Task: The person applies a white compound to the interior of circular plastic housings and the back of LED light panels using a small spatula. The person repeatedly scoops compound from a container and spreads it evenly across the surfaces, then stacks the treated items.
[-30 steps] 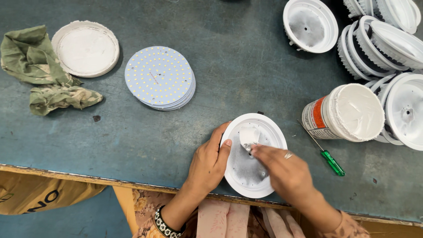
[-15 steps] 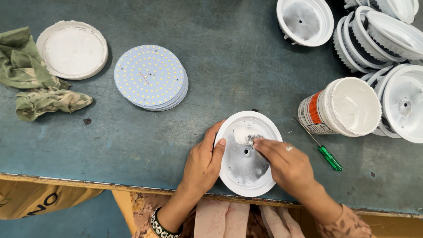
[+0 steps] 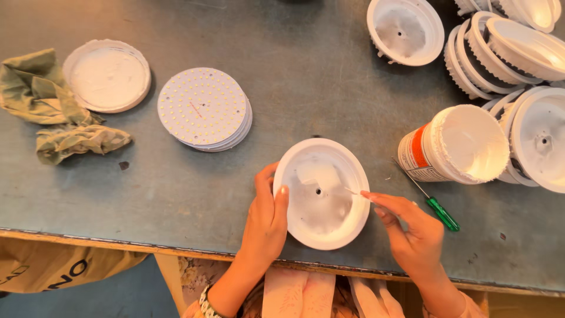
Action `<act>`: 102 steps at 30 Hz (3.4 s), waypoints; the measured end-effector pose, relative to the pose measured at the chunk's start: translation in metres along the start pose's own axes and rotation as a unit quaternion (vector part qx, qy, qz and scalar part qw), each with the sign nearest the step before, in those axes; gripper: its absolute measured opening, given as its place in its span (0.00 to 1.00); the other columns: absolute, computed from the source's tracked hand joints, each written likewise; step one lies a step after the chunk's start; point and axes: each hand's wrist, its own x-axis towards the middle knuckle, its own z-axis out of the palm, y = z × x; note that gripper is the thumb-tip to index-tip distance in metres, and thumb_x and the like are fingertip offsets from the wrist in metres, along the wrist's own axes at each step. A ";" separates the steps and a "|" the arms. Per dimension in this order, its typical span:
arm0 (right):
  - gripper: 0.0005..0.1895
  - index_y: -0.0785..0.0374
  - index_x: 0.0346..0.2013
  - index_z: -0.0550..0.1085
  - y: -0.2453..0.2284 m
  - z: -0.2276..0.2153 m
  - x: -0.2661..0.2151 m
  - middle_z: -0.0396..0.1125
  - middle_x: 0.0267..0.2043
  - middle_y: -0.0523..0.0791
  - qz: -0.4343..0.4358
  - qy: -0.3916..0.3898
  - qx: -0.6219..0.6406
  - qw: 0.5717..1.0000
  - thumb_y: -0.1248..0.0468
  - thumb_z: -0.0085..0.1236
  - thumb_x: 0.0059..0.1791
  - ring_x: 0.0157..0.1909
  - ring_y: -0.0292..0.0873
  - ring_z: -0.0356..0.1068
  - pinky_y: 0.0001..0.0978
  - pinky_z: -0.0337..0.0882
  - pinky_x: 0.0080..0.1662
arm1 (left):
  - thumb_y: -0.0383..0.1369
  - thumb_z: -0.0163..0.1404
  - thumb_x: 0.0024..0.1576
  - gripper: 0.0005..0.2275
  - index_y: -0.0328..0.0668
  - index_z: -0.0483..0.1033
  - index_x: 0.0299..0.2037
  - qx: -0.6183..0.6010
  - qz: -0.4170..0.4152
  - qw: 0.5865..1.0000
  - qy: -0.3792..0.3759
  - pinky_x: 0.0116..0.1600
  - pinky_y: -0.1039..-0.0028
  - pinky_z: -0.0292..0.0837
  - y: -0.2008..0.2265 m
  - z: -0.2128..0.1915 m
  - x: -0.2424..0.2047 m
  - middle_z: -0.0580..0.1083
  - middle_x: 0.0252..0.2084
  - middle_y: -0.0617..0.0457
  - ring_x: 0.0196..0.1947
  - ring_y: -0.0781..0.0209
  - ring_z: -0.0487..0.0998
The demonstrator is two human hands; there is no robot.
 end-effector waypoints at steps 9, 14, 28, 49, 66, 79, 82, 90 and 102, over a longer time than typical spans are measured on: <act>0.13 0.73 0.50 0.76 0.054 -0.003 0.013 0.76 0.47 0.49 0.201 0.057 0.411 0.887 0.69 0.57 0.52 0.46 0.41 0.76 0.32 0.77 0.52 | 0.37 0.50 0.59 0.19 0.38 0.69 0.60 0.103 0.006 0.995 -0.008 0.29 0.71 0.75 0.003 -0.016 -0.003 0.76 0.38 0.49 0.25 0.62 0.78; 0.12 0.68 0.50 0.79 0.031 -0.007 0.026 0.78 0.44 0.48 0.127 -0.003 0.155 0.980 0.73 0.57 0.52 0.43 0.42 0.75 0.32 0.75 0.46 | 0.37 0.54 0.60 0.13 0.42 0.78 0.52 0.276 0.139 0.951 0.031 0.31 0.64 0.70 -0.001 0.008 0.039 0.76 0.28 0.52 0.25 0.58 0.76; 0.22 0.68 0.48 0.77 -0.040 0.021 0.061 0.76 0.47 0.49 -0.252 -0.085 -0.259 0.929 0.79 0.58 0.40 0.48 0.48 0.77 0.36 0.76 0.47 | 0.31 0.51 0.61 0.15 0.37 0.74 0.57 0.105 0.126 0.984 0.065 0.24 0.73 0.69 -0.018 0.014 0.002 0.76 0.20 0.50 0.16 0.64 0.77; 0.21 0.71 0.46 0.76 -0.043 0.000 -0.001 0.75 0.48 0.52 -0.221 -0.143 -0.258 0.930 0.78 0.52 0.38 0.50 0.49 0.78 0.37 0.77 0.52 | 0.31 0.51 0.61 0.16 0.36 0.73 0.58 0.083 0.102 0.990 0.044 0.25 0.75 0.71 -0.018 0.013 0.006 0.79 0.22 0.51 0.17 0.66 0.78; 0.19 0.66 0.46 0.79 -0.041 0.001 0.079 0.75 0.48 0.46 -0.284 -0.164 -0.250 0.911 0.76 0.57 0.40 0.49 0.47 0.76 0.38 0.75 0.50 | 0.31 0.52 0.61 0.15 0.38 0.75 0.57 0.095 0.108 0.988 0.050 0.24 0.76 0.67 -0.019 0.013 0.007 0.78 0.22 0.50 0.15 0.68 0.74; 0.19 0.68 0.45 0.77 -0.039 -0.014 0.001 0.75 0.49 0.49 -0.236 -0.165 -0.245 0.926 0.72 0.57 0.39 0.51 0.48 0.77 0.38 0.75 0.49 | 0.32 0.52 0.61 0.16 0.37 0.75 0.58 0.090 0.108 0.988 0.057 0.23 0.77 0.66 -0.018 0.014 0.005 0.78 0.23 0.53 0.16 0.71 0.73; 0.20 0.68 0.45 0.77 -0.038 -0.014 -0.007 0.75 0.49 0.49 -0.220 -0.152 -0.228 0.936 0.74 0.56 0.39 0.52 0.48 0.77 0.38 0.75 0.50 | 0.32 0.52 0.61 0.16 0.38 0.74 0.59 0.095 0.080 0.991 0.049 0.22 0.77 0.65 -0.018 0.014 0.005 0.77 0.19 0.53 0.15 0.70 0.72; 0.17 0.67 0.48 0.76 -0.018 -0.023 0.002 0.75 0.51 0.50 -0.073 -0.017 -0.071 0.995 0.81 0.53 0.46 0.55 0.45 0.77 0.32 0.77 0.54 | 0.32 0.48 0.61 0.18 0.38 0.65 0.61 -0.035 -0.015 0.999 0.011 0.29 0.77 0.74 -0.013 0.000 -0.026 0.79 0.22 0.55 0.21 0.68 0.79; 0.13 0.75 0.50 0.77 0.050 -0.004 0.003 0.76 0.49 0.54 0.174 0.039 0.287 0.941 0.71 0.58 0.52 0.51 0.42 0.75 0.32 0.72 0.57 | 0.39 0.54 0.59 0.18 0.40 0.74 0.57 0.207 0.098 0.971 0.063 0.36 0.74 0.74 0.007 -0.039 0.017 0.76 0.42 0.48 0.35 0.61 0.79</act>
